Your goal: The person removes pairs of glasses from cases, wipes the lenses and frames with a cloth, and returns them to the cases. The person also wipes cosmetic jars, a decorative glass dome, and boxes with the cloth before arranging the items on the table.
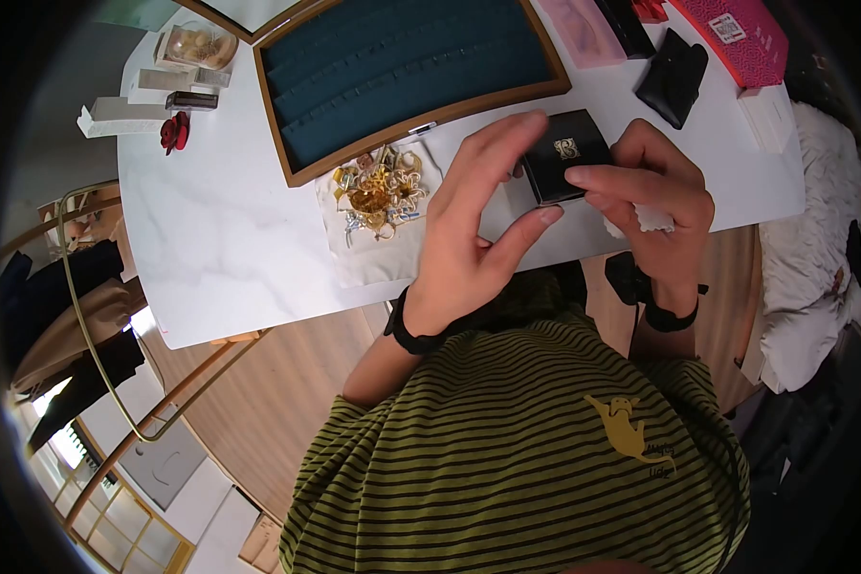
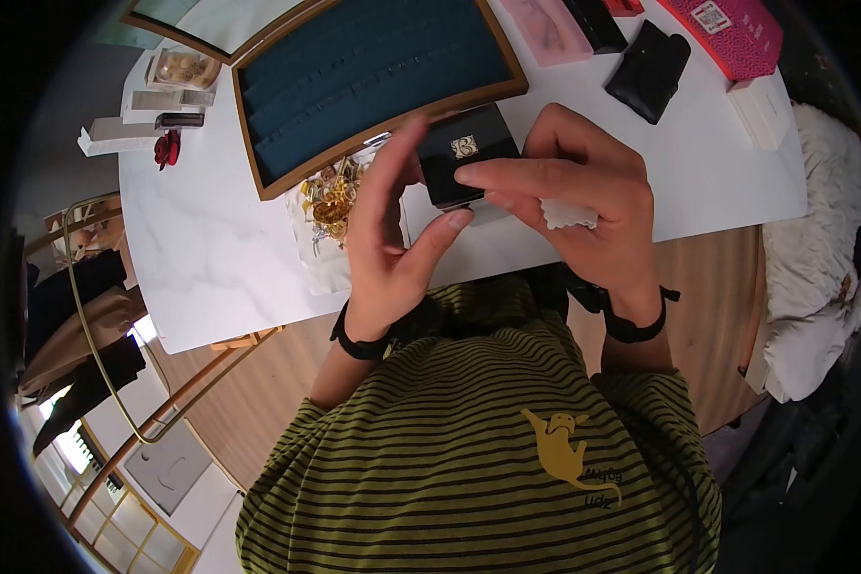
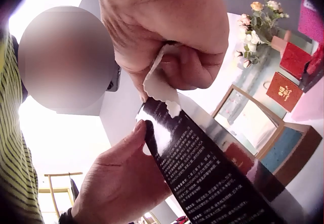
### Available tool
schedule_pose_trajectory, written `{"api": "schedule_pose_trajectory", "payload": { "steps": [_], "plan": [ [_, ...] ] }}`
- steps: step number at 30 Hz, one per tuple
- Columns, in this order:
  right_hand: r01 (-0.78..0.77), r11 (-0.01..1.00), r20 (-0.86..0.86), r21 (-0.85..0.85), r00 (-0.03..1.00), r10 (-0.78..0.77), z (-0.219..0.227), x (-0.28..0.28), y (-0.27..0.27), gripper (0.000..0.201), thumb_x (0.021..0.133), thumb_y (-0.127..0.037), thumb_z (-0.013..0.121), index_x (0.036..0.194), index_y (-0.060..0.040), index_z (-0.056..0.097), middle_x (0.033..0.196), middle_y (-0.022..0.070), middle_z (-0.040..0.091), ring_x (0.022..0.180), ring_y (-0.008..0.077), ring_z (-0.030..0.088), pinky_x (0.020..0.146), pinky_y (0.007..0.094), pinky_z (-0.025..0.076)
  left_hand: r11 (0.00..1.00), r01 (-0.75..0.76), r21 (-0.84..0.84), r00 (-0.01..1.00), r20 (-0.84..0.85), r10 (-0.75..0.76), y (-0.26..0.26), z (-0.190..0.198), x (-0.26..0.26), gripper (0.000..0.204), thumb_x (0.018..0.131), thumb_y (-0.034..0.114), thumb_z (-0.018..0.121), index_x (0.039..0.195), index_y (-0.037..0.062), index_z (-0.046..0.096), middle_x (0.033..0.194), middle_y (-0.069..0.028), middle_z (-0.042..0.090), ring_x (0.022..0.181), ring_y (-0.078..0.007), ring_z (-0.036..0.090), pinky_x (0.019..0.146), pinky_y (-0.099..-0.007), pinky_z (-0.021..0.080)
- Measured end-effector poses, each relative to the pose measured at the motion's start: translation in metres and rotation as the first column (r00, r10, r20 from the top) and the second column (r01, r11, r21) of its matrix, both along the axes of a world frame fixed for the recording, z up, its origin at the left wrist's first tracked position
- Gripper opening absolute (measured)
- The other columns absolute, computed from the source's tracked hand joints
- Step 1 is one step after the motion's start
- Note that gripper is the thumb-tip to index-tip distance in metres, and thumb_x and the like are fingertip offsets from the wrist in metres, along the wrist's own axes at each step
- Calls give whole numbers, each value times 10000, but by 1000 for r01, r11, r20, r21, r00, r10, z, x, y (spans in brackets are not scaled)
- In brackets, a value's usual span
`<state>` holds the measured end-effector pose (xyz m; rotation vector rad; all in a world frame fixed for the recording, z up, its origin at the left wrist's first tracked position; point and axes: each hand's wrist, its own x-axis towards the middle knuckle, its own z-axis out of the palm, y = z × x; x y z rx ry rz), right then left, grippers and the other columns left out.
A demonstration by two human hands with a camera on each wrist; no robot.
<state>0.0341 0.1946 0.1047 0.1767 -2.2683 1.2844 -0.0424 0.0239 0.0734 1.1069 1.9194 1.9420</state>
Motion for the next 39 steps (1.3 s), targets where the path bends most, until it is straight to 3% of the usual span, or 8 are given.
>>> {"api": "schedule_pose_trajectory", "payload": {
  "steps": [18,23,27,33,35,36,37,39],
  "plan": [
    [-72,996,-61,-49,996,69,-23,2,1,294,725,-18,704,1017,-49,698,662,-6,462,575,88,407,516,217,318,996,-24,82,999,-32,27,6,-11,5,330,763,-2,688,1073,48,585,1285,-208,482,1167,-357,517,999,-417,400],
    [166,794,8,-584,980,-199,-19,5,-11,306,818,-51,484,1102,44,544,738,-4,464,690,63,436,644,214,345,997,10,78,997,-83,-4,6,-10,5,328,779,-1,673,1088,56,575,1307,-208,459,1159,-356,515,989,-406,396],
    [106,993,-180,-46,977,-112,8,-1,-8,239,715,-26,541,935,29,616,718,57,527,653,148,490,604,248,397,994,47,98,985,-170,-30,6,-24,12,336,750,13,682,1069,71,594,1309,-213,452,1157,-363,495,973,-422,387],
    [-87,996,35,-8,996,87,21,-2,-2,256,628,33,572,882,12,601,734,99,561,651,203,538,573,295,431,997,39,69,963,-270,-19,-1,-15,24,358,716,49,682,1062,93,601,1304,-212,441,1091,-379,497,915,-444,392],
    [283,926,-52,-250,951,-305,-11,23,-7,216,656,33,565,871,8,552,714,104,545,602,163,500,531,265,394,997,47,59,972,-232,-32,-9,-12,27,256,792,60,659,1043,62,610,1306,-230,450,1188,-384,478,988,-437,386],
    [-45,721,-103,-692,994,-37,-13,24,4,183,688,27,554,869,3,536,713,96,534,584,139,470,515,244,366,991,31,133,982,-189,-6,-15,-8,29,247,800,69,662,1041,58,608,1303,-242,448,1186,-387,484,985,-442,389],
    [-289,253,-241,-923,949,204,-13,20,14,151,719,21,543,867,-2,519,713,89,524,567,114,440,499,222,337,977,19,211,989,-146,12,-22,-4,27,239,809,78,665,1039,54,606,1300,-254,445,1184,-391,489,982,-448,391],
    [22,522,21,-852,1000,-7,-35,19,20,97,770,0,519,866,0,533,694,62,496,542,82,392,483,198,290,922,-58,383,994,-59,87,-38,3,22,254,827,127,674,1052,42,593,1283,-284,443,1177,-416,494,969,-471,399]
  ]
}}
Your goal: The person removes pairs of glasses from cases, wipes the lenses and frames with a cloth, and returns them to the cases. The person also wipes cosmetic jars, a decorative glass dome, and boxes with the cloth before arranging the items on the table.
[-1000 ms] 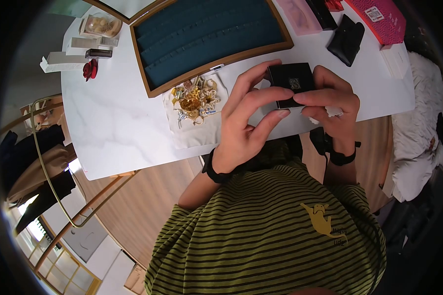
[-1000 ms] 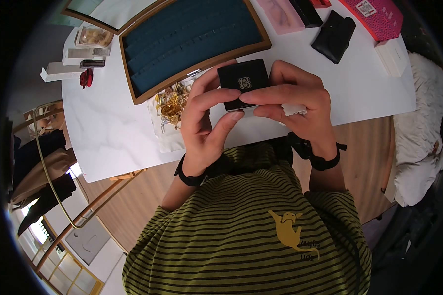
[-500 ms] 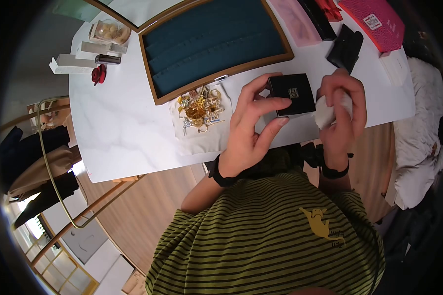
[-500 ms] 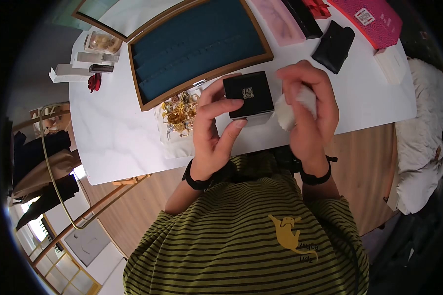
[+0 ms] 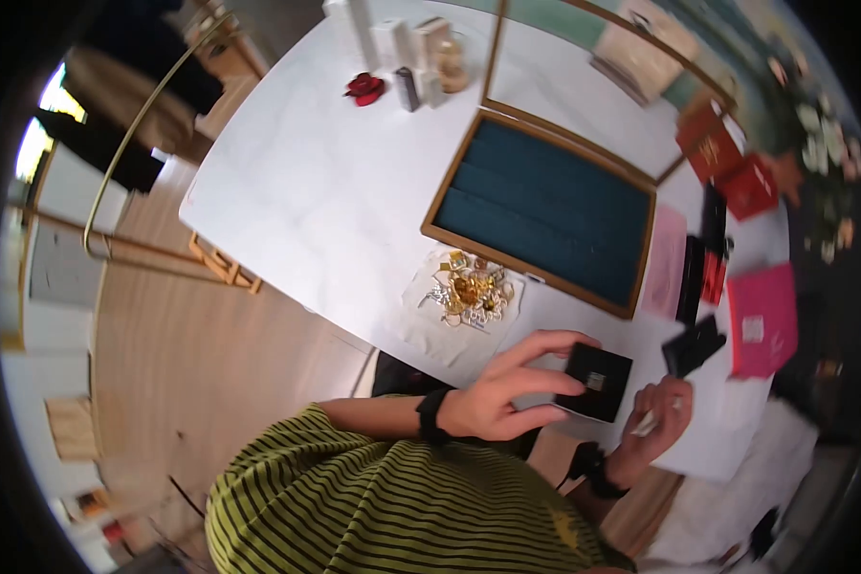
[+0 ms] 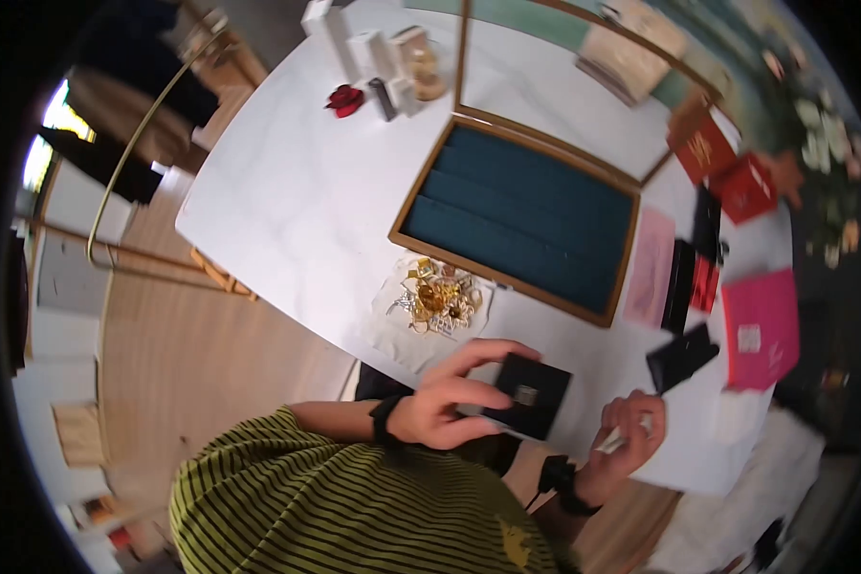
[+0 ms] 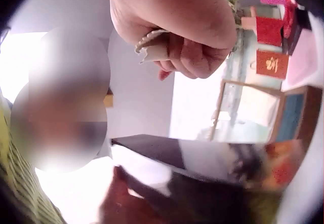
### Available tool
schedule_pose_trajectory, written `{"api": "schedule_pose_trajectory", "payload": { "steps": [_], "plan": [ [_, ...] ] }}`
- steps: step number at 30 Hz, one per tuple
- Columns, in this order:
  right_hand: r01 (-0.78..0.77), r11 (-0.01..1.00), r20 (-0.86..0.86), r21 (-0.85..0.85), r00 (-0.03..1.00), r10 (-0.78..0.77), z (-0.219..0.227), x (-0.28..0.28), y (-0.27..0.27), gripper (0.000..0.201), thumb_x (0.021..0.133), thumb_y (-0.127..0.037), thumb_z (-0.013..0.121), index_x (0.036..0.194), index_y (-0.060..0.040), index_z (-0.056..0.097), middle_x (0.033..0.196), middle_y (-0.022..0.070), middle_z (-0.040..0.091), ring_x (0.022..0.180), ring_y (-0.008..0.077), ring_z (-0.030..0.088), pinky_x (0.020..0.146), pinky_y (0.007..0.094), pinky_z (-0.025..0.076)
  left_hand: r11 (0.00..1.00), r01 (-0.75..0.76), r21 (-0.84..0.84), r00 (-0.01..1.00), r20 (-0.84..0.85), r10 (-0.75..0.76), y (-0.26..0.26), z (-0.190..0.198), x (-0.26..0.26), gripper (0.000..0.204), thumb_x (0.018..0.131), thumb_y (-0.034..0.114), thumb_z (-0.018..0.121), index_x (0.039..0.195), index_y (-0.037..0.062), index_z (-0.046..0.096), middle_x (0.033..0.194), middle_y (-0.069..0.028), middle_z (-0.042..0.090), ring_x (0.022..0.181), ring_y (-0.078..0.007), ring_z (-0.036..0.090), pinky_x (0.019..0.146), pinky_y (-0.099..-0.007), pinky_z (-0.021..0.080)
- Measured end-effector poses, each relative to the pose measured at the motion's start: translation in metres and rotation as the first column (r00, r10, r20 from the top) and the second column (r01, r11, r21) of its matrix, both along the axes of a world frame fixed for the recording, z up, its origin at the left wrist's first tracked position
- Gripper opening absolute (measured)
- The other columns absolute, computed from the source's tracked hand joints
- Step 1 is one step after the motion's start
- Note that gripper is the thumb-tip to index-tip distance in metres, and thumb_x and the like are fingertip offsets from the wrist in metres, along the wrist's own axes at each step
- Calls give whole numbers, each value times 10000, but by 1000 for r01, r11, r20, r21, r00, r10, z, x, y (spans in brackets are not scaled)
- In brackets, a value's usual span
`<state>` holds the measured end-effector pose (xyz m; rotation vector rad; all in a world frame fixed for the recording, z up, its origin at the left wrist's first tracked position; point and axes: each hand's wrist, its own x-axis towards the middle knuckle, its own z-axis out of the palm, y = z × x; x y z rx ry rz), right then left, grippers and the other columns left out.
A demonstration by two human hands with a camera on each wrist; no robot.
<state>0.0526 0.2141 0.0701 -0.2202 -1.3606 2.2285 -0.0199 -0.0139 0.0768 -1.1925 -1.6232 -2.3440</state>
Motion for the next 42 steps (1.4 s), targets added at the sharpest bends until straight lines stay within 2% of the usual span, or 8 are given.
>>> {"api": "schedule_pose_trajectory", "payload": {
  "steps": [4,6,7,13,27,33,38,42],
  "plan": [
    [44,825,310,564,914,-261,-52,2,-12,92,780,27,525,836,-7,590,709,53,548,580,87,453,525,199,341,901,-377,216,918,-43,394,-40,9,-27,541,822,231,709,1236,58,407,1237,-269,460,1135,-423,505,914,-464,449],
    [-61,712,277,699,942,-191,-78,5,-18,115,772,51,527,826,4,617,774,62,608,632,107,511,576,231,405,621,-770,146,623,-37,781,-73,5,-39,587,832,75,583,1348,42,306,1267,-168,460,1138,-301,500,964,-425,427],
    [-64,712,263,700,949,-173,-81,6,-26,115,772,51,527,826,4,617,774,62,608,632,107,511,576,231,405,487,-845,223,527,190,828,-86,9,-51,724,760,168,733,1333,-14,330,1288,-148,447,1206,-236,449,984,-336,377],
    [-201,676,328,709,942,-64,-99,3,-43,143,739,62,527,822,19,635,773,123,645,682,190,596,631,289,458,275,-960,59,272,-54,961,-180,6,-110,647,798,39,688,1354,48,357,1207,-82,496,1068,-148,498,882,-269,401],
    [-119,638,288,760,943,-167,-89,0,-52,89,767,44,532,785,21,616,762,124,643,687,220,594,676,301,463,304,-932,-197,335,-145,931,-186,-40,-146,697,773,29,691,1359,37,314,1253,-134,449,1088,-193,515,873,-327,463],
    [-135,617,329,776,920,-213,-85,-1,-54,80,770,35,540,776,14,617,740,119,635,671,220,589,636,306,446,417,-682,-601,472,73,879,-191,-63,-158,447,706,145,751,1068,-15,543,926,-96,630,879,-143,605,758,-293,494],
    [-155,614,352,774,911,-213,-87,0,-53,92,764,35,534,774,4,620,748,114,638,663,218,582,618,303,434,375,-611,-698,537,-17,843,-221,-87,-207,531,668,249,772,1039,-66,557,908,-119,630,806,-174,585,755,-296,480],
    [-142,607,320,782,927,-195,-90,0,-51,106,751,38,528,772,-2,624,752,110,637,657,206,573,608,297,428,319,-640,-699,439,8,899,-219,-73,-255,587,682,241,750,1135,-78,555,964,-134,636,841,-179,608,769,-295,488]
  ]
}}
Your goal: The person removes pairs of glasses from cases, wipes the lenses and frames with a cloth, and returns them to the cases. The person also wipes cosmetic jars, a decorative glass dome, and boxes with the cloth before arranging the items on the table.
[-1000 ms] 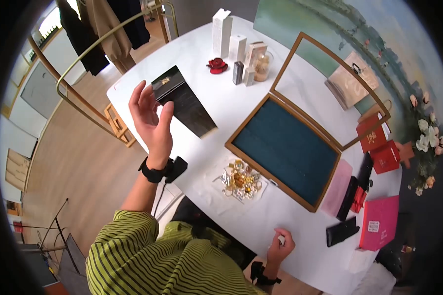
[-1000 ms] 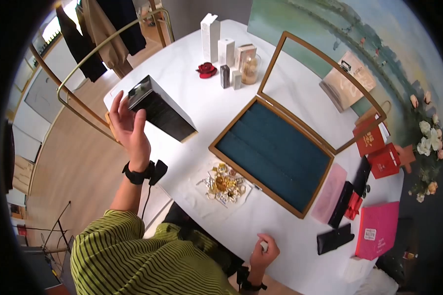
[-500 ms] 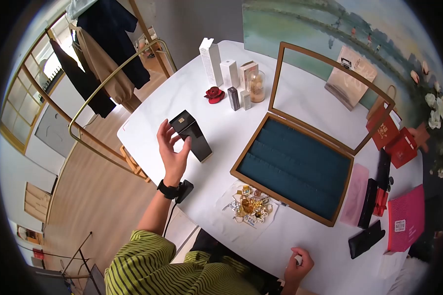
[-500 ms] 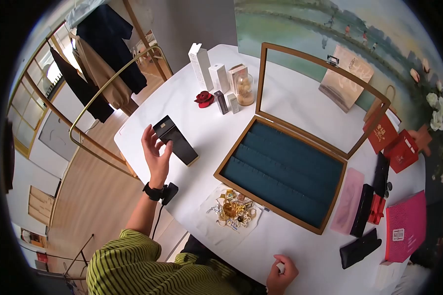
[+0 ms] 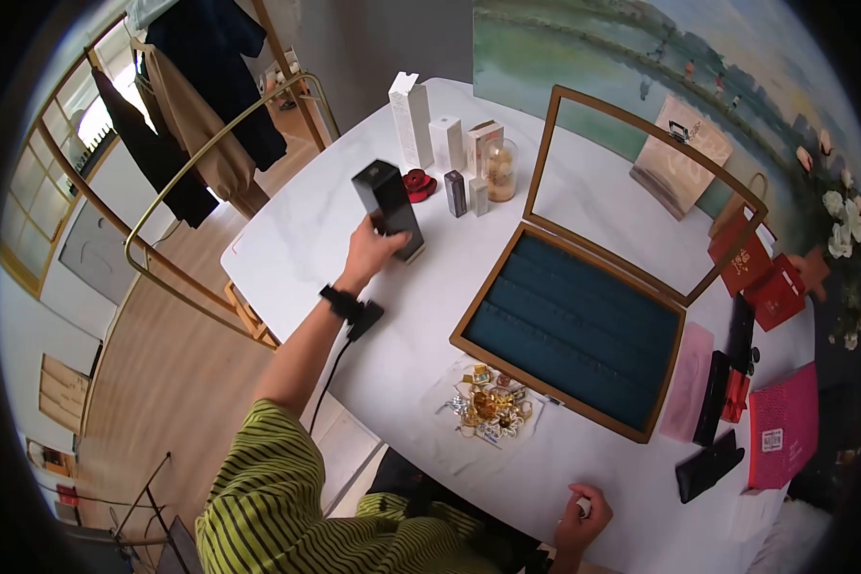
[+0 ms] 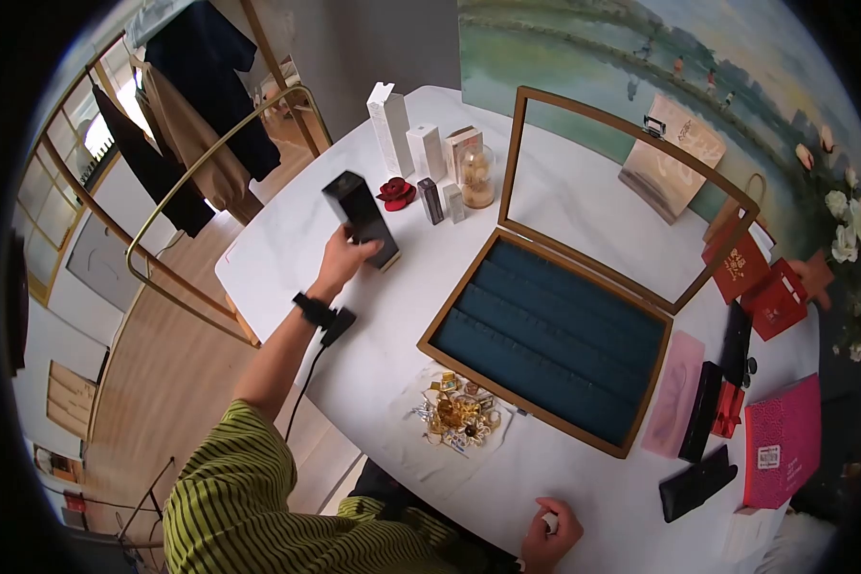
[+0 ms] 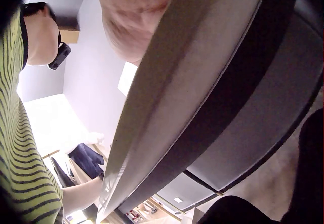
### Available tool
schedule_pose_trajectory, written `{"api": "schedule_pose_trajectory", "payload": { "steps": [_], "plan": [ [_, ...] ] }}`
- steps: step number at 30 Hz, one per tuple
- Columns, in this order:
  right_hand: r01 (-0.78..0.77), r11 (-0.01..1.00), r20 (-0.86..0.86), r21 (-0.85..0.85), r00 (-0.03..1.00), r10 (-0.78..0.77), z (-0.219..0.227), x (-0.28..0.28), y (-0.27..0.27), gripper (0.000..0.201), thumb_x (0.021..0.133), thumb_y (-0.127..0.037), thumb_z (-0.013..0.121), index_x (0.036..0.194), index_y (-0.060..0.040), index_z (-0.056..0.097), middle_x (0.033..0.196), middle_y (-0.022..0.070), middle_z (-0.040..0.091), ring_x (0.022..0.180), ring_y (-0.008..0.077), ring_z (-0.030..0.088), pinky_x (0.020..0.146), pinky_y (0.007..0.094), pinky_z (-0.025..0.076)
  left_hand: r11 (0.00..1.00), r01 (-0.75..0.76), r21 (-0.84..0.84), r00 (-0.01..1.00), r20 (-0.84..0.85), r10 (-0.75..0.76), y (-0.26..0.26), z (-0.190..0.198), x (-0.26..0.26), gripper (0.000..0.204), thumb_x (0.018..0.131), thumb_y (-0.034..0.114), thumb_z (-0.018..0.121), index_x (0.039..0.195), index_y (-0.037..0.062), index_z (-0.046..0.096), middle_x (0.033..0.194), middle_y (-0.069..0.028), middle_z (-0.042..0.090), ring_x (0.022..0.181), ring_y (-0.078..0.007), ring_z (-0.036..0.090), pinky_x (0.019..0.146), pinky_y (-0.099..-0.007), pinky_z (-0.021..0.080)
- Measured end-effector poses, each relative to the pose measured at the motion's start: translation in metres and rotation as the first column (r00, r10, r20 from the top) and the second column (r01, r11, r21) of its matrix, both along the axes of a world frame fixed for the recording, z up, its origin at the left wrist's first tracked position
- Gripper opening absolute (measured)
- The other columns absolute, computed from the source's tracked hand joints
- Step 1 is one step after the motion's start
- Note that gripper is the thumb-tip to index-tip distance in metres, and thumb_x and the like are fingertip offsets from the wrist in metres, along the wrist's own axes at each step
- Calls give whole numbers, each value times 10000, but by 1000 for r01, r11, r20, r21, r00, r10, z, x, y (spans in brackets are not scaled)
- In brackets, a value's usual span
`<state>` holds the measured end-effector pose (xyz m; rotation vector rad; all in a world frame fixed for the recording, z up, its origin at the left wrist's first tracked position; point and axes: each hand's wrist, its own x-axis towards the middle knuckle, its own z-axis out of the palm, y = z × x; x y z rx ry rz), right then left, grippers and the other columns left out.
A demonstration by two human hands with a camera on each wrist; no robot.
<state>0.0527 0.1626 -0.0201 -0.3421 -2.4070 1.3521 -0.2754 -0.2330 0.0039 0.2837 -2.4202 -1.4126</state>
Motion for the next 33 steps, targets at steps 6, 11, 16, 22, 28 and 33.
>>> {"api": "schedule_pose_trajectory", "payload": {
  "steps": [6,11,16,22,28,33],
  "plan": [
    [5,999,-73,-47,997,-9,-3,0,-1,114,747,47,518,773,5,621,741,106,629,640,181,556,582,278,408,993,-17,-117,999,-45,11,17,-2,-61,651,658,298,741,1169,-48,536,1065,-177,648,988,-281,629,864,-342,481],
    [66,994,26,-86,998,-64,4,-1,-2,119,723,54,529,774,24,631,710,132,631,651,210,602,622,295,464,994,-77,-74,995,-62,73,15,-6,-85,629,665,306,744,1167,-16,546,1075,-171,647,990,-277,629,874,-348,481],
    [50,998,9,-47,999,-50,-1,-1,0,113,724,55,531,774,24,628,713,136,633,641,206,599,618,291,460,995,-73,-63,995,-66,69,14,-8,-94,614,683,301,747,1155,-33,541,1057,-180,646,958,-278,634,861,-343,483],
    [54,996,-80,-73,995,-59,-4,-2,1,121,721,56,525,774,23,628,694,131,623,597,201,579,577,290,448,996,0,-92,987,-158,-15,9,-10,-85,767,601,277,842,1186,-82,497,1100,-196,612,967,-298,607,844,-351,486],
    [34,999,-110,-36,993,-38,1,-4,-1,118,722,50,519,771,24,623,675,114,610,567,174,553,544,269,422,919,-228,-322,774,-633,-30,45,60,-18,496,666,99,776,1098,3,551,1078,-156,545,1009,-316,535,855,-367,450],
    [-13,994,-67,-107,998,5,1,-4,2,114,726,53,516,773,23,615,666,111,601,555,162,537,529,261,407,877,143,-458,754,-524,-397,101,104,-37,235,752,25,641,981,21,591,994,-127,579,891,-317,583,772,-348,488]
  ]
}}
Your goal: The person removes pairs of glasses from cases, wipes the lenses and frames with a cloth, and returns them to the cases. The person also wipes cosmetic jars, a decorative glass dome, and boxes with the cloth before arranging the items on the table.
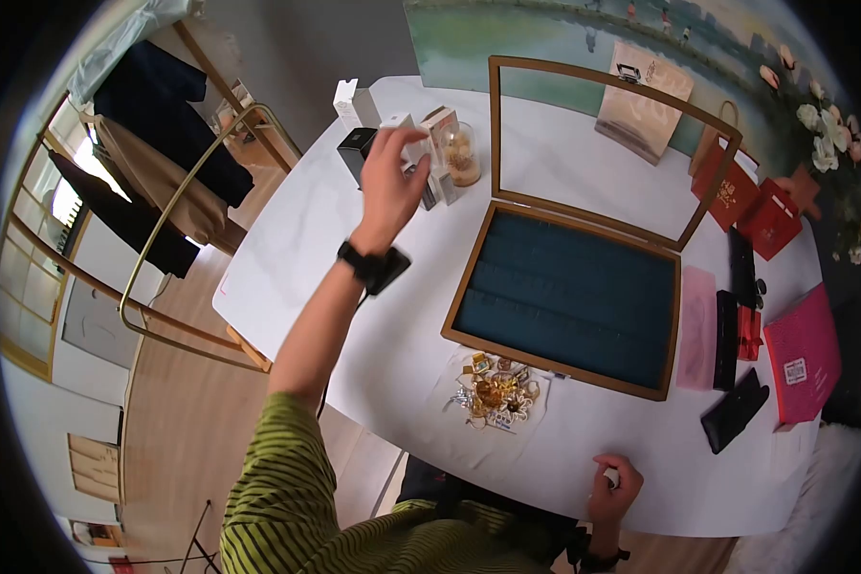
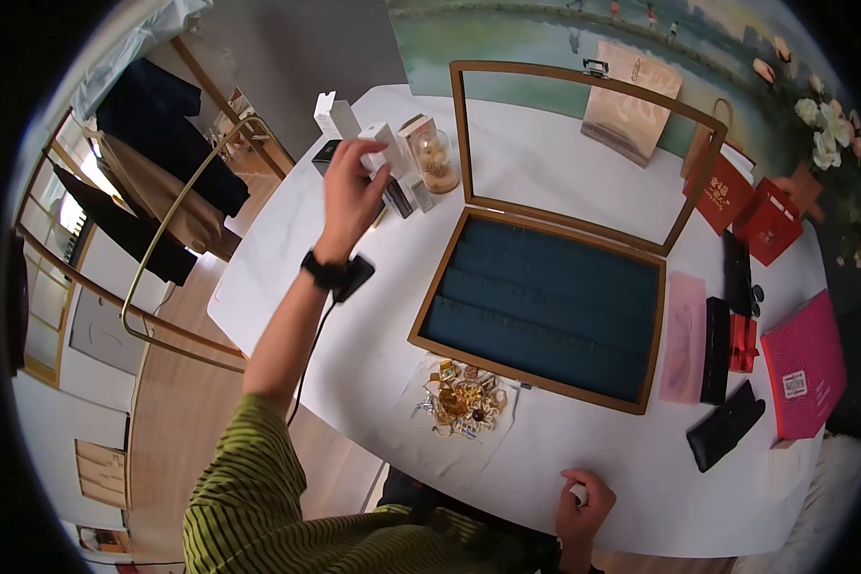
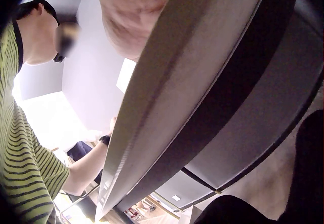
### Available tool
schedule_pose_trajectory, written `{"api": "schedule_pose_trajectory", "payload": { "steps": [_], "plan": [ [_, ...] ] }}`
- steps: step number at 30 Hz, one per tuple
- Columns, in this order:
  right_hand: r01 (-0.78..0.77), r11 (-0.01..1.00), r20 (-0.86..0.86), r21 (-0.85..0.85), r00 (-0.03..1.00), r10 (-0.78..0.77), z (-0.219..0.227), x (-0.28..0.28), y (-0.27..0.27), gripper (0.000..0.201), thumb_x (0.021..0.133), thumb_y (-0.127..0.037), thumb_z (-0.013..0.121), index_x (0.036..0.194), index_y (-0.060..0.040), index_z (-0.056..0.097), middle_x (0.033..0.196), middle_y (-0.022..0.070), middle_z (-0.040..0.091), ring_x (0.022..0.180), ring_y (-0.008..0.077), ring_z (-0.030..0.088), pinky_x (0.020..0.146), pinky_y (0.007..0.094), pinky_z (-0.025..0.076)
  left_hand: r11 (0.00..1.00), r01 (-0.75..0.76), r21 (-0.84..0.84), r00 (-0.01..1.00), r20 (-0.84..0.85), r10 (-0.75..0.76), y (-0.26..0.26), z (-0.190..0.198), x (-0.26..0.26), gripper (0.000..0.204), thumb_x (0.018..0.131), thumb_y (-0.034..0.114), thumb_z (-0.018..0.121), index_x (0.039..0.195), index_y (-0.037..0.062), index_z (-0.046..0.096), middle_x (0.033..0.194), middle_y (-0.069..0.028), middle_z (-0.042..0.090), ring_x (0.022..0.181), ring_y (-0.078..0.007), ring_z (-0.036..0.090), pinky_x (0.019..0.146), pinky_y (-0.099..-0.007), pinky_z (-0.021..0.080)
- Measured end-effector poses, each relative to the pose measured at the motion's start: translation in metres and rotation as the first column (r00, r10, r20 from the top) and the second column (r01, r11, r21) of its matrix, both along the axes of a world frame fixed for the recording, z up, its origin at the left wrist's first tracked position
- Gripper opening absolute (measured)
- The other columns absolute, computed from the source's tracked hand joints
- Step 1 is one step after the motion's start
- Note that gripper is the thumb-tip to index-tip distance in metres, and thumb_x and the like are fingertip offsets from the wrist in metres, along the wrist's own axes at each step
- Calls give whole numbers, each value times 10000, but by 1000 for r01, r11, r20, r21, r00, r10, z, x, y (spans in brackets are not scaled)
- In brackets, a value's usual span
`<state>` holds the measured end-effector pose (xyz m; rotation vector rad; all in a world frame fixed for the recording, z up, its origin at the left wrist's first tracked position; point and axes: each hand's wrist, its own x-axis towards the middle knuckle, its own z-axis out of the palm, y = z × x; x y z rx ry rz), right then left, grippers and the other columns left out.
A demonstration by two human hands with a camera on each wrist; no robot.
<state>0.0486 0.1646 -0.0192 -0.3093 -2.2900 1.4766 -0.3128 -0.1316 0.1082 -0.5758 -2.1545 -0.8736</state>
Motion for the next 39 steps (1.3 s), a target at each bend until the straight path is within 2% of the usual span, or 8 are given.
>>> {"api": "schedule_pose_trajectory", "payload": {
  "steps": [4,7,17,29,31,34,37,39],
  "plan": [
    [17,999,0,-32,1000,-17,-1,1,-1,108,725,52,526,777,23,616,676,108,605,554,153,530,526,257,402,976,5,-216,997,79,12,15,-8,-92,343,732,124,681,1051,30,595,1058,-158,596,952,-349,593,821,-406,492],
    [19,995,78,-93,997,-12,4,3,2,116,721,51,531,786,18,621,686,108,612,566,152,540,535,253,409,838,-80,-539,891,339,302,27,-11,-133,561,692,294,753,1156,34,574,1126,-192,593,1041,-336,581,909,-392,468],
    [4,996,75,-92,997,3,4,-1,4,144,704,52,533,797,7,633,688,112,615,568,164,552,545,248,421,730,36,-683,790,466,398,32,-35,-182,774,560,391,826,1184,21,555,1136,-191,618,1052,-331,597,908,-380,472],
    [31,996,71,-84,997,-25,-7,3,9,108,770,16,545,851,16,616,623,77,571,531,137,511,490,246,360,828,-150,-540,947,162,278,9,70,-116,743,620,395,825,1221,58,546,1050,-174,660,977,-318,642,844,-378,508],
    [178,973,-95,-148,977,-194,-19,3,9,133,852,-17,497,938,15,593,594,51,532,514,131,508,493,239,378,863,-176,-474,969,72,237,7,96,-75,740,627,387,826,1225,59,541,1068,-165,656,983,-319,641,842,-381,510],
    [156,804,-20,-574,979,-204,-2,2,2,171,937,-81,439,980,24,568,575,43,514,451,126,471,468,236,384,970,50,-236,993,113,-24,-5,113,-15,723,642,229,839,1252,40,500,1128,-140,627,971,-275,645,834,-344,519],
    [130,695,48,-707,989,-136,33,-6,-1,274,994,-176,403,968,39,569,556,51,503,393,101,413,430,232,364,938,322,126,923,179,-341,6,110,63,763,651,65,823,1304,28,429,1172,-135,581,1015,-214,609,848,-310,520],
    [20,811,-8,-585,999,-31,70,-9,8,320,992,-237,422,977,48,568,551,49,503,385,92,392,418,234,349,816,424,394,805,250,-539,21,104,113,824,629,62,839,1322,13,395,1183,-143,561,1069,-212,570,883,-320,509]
  ]
}}
